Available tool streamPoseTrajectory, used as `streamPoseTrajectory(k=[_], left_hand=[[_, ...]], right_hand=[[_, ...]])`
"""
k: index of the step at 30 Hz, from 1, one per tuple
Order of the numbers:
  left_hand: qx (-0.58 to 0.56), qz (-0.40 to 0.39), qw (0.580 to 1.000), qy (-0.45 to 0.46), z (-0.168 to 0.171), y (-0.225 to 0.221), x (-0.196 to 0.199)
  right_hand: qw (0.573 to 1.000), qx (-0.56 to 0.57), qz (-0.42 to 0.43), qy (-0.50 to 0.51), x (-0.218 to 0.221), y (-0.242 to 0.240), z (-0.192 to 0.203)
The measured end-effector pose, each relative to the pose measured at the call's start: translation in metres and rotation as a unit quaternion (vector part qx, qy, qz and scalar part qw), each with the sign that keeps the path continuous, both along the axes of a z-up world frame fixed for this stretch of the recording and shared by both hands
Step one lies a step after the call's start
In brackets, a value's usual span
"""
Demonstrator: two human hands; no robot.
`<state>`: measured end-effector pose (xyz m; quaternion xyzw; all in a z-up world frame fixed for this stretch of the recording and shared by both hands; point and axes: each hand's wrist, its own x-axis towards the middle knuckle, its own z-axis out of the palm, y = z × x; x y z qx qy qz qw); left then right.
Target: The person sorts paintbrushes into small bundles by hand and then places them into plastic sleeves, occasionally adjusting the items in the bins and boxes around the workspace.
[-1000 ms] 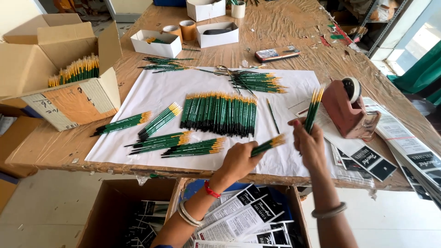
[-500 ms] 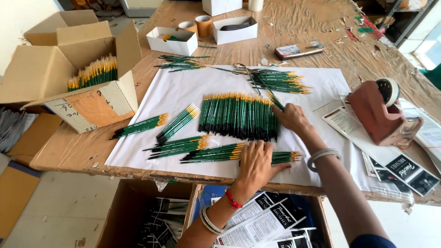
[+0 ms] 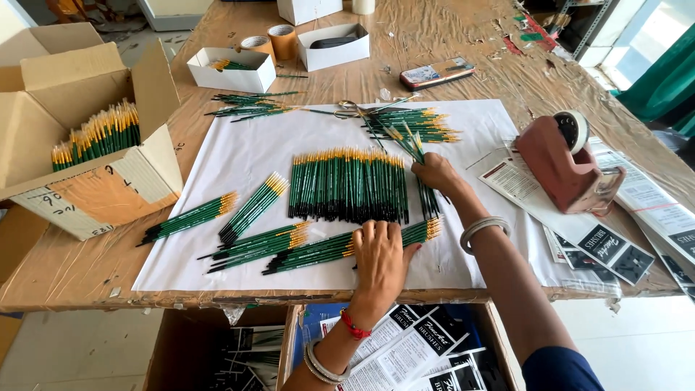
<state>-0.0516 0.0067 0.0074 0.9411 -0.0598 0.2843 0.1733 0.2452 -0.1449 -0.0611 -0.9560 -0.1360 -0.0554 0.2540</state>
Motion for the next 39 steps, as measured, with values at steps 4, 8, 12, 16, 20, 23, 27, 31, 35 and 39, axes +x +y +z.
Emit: streamPoseTrajectory(k=[4, 8, 12, 16, 20, 23, 27, 31, 35, 39], left_hand=[[0.019, -0.007, 1.0, -0.007, -0.01, 0.002, 0.003], [0.034, 0.008, 0.999, 0.023, -0.007, 0.0, 0.004], [0.044, 0.011, 0.999, 0.001, -0.013, 0.0, 0.008], [-0.043, -0.042, 0.99, -0.129, 0.005, 0.0, 0.006], [-0.294, -0.308, 0.905, -0.015, 0.026, -0.005, 0.019], [-0.39, -0.415, 0.802, 0.18, 0.037, -0.017, 0.029], [-0.392, -0.431, 0.753, 0.306, -0.011, -0.018, 0.06], [-0.41, -0.388, 0.782, 0.265, 0.016, -0.026, 0.04], [-0.334, -0.423, 0.828, 0.158, 0.011, -0.025, 0.038], [-0.294, -0.45, 0.836, 0.111, 0.013, -0.029, 0.035]], right_hand=[[0.98, 0.171, 0.001, 0.101, -0.053, -0.024, 0.067], [0.933, 0.347, 0.045, 0.079, -0.141, -0.052, 0.136], [0.816, 0.517, 0.255, -0.043, -0.227, -0.08, 0.14], [0.784, 0.566, 0.25, 0.05, -0.253, -0.079, 0.075], [0.818, 0.487, 0.259, 0.161, -0.255, -0.081, 0.059], [0.824, 0.46, 0.278, 0.18, -0.252, -0.068, 0.037], [0.856, 0.426, 0.221, 0.19, -0.251, -0.065, 0.031], [0.861, 0.435, 0.22, 0.145, -0.246, -0.069, 0.012], [0.851, 0.434, 0.218, 0.199, -0.25, -0.068, 0.015], [0.859, 0.428, 0.196, 0.202, -0.248, -0.065, 0.01]])
